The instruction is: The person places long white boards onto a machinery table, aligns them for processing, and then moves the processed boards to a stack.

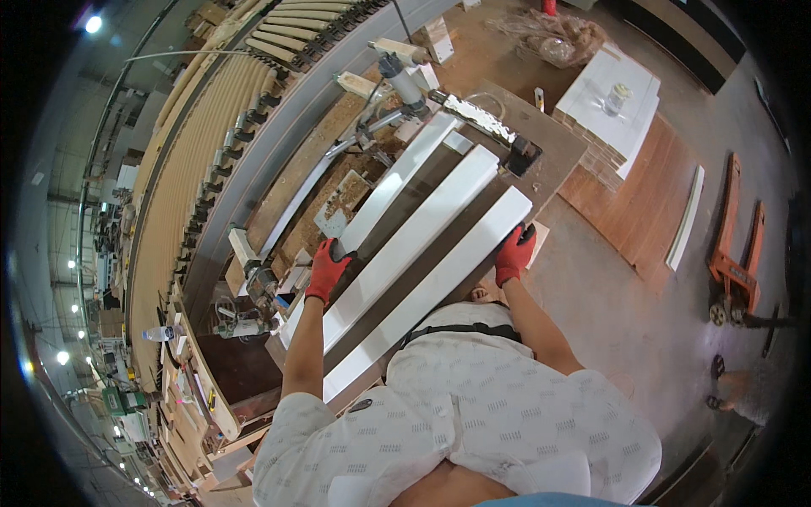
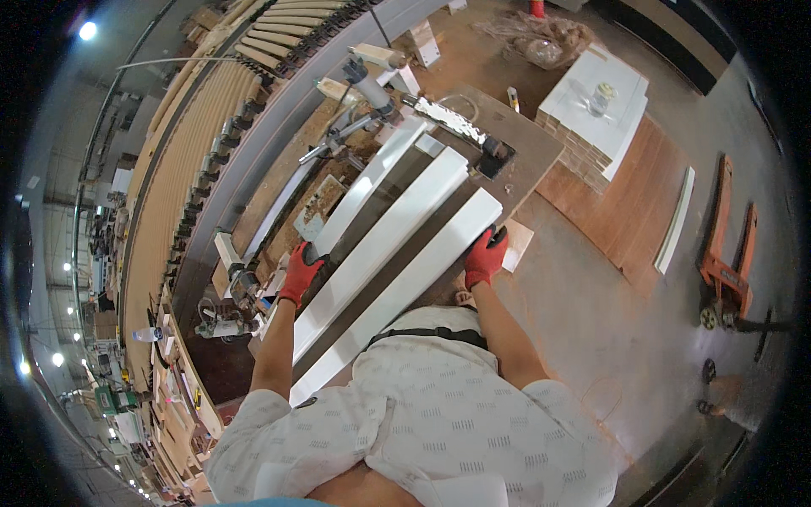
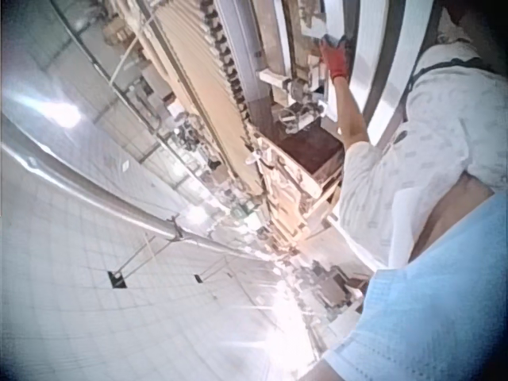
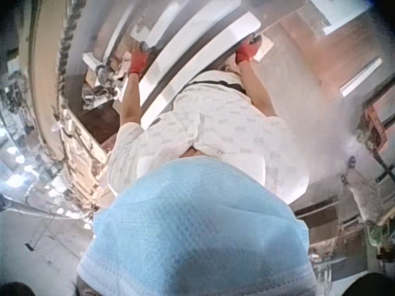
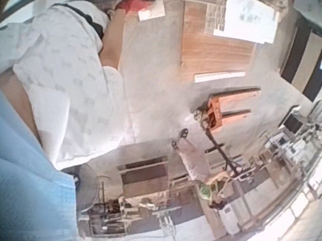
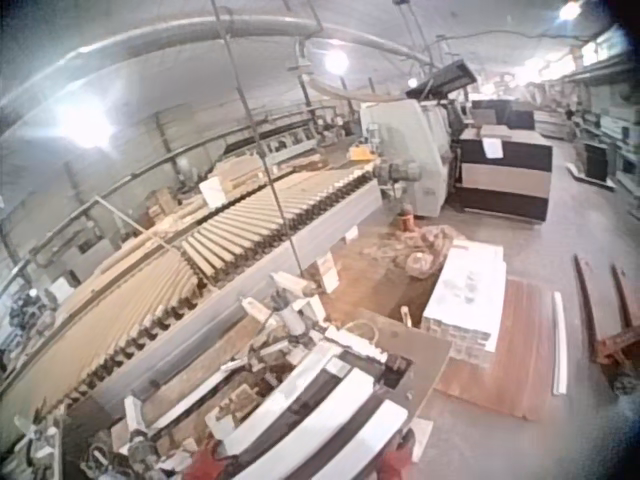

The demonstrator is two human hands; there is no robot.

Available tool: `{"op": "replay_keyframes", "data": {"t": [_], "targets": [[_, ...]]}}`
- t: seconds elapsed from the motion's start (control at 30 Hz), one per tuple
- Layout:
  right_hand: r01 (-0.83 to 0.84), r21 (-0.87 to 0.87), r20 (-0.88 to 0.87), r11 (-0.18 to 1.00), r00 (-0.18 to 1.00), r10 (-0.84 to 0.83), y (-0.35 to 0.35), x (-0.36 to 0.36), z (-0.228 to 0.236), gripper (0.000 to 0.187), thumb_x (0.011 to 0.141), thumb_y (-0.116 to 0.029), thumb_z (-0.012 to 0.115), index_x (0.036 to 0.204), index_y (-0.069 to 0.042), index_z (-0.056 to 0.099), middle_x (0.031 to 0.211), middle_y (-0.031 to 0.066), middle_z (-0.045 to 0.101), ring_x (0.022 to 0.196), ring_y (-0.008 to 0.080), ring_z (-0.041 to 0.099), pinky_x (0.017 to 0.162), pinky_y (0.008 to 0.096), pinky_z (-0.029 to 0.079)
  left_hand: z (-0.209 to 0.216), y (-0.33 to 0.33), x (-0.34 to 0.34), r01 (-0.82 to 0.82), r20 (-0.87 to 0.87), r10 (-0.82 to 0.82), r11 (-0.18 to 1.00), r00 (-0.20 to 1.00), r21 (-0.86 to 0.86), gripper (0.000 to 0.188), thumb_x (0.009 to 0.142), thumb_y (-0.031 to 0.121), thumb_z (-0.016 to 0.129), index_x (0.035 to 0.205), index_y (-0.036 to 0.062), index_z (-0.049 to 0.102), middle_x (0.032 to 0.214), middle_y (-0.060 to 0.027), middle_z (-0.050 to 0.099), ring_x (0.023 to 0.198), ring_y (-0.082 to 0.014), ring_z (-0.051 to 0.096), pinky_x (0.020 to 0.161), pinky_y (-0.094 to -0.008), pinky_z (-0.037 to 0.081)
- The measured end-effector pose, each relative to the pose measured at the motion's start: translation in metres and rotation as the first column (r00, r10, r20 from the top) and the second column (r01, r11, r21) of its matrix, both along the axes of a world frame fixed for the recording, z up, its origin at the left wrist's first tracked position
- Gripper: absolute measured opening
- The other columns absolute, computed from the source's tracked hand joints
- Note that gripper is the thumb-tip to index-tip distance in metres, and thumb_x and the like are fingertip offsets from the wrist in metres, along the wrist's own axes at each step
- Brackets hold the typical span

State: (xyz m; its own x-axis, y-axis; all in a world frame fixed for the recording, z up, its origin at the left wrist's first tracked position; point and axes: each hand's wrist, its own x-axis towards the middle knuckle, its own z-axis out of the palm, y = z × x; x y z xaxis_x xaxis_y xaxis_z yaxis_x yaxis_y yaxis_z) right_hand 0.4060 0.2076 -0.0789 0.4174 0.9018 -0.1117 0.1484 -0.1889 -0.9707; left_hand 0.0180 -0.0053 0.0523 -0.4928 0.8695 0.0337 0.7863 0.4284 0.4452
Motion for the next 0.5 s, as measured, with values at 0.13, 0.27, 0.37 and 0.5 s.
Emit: {"op": "replay_keyframes", "data": {"t": [0.13,0.27,0.37,0.5], "targets": [[0.023,0.019,0.075,1.000,0.997,-0.025,0.002,0.001,-0.005,0.053,0.095,-0.029,0.060,0.135,0.005,0.050,0.133,0.0238,0.057,0.123,0.0354,0.055,0.103,0.0406,0.043,0.036,0.002,0.046,-0.065,0.137,0.050,0.992,0.989,0.104,0.059,0.074,0.023,0.082,0.122,-0.0028,0.058,0.119,-0.0179,0.059,0.108,-0.0332,0.059,0.094,-0.0399,0.047],[0.019,0.029,0.070,0.999,0.997,-0.022,0.001,0.000,-0.007,0.052,0.095,-0.028,0.060,0.134,0.005,0.051,0.131,0.0241,0.058,0.121,0.0352,0.057,0.102,0.0405,0.045,0.074,-0.013,0.084,-0.049,-0.009,0.050,0.992,0.999,0.113,0.066,0.072,0.028,0.084,0.126,-0.0011,0.057,0.122,-0.0175,0.057,0.111,-0.0354,0.057,0.096,-0.0433,0.046],[0.000,0.035,0.126,0.999,0.992,-0.005,0.003,0.000,-0.007,0.052,0.095,-0.029,0.059,0.134,0.005,0.051,0.131,0.0244,0.058,0.120,0.0358,0.057,0.102,0.0411,0.044,0.080,-0.029,0.102,-0.055,-0.055,0.061,0.994,0.997,0.095,0.068,0.070,0.031,0.085,0.125,0.0028,0.057,0.123,-0.0170,0.057,0.114,-0.0373,0.054,0.097,-0.0451,0.044],[-0.219,-0.063,-0.117,0.974,0.970,0.211,0.011,0.016,0.013,0.042,0.097,-0.028,0.057,0.121,0.006,0.054,0.109,0.0260,0.063,0.102,0.0376,0.061,0.092,0.0452,0.047,0.065,-0.047,0.130,-0.043,-0.182,0.055,0.997,0.982,0.068,0.071,0.069,0.028,0.084,0.129,0.0046,0.056,0.127,-0.0205,0.056,0.120,-0.0415,0.049,0.105,-0.0505,0.038]]}}
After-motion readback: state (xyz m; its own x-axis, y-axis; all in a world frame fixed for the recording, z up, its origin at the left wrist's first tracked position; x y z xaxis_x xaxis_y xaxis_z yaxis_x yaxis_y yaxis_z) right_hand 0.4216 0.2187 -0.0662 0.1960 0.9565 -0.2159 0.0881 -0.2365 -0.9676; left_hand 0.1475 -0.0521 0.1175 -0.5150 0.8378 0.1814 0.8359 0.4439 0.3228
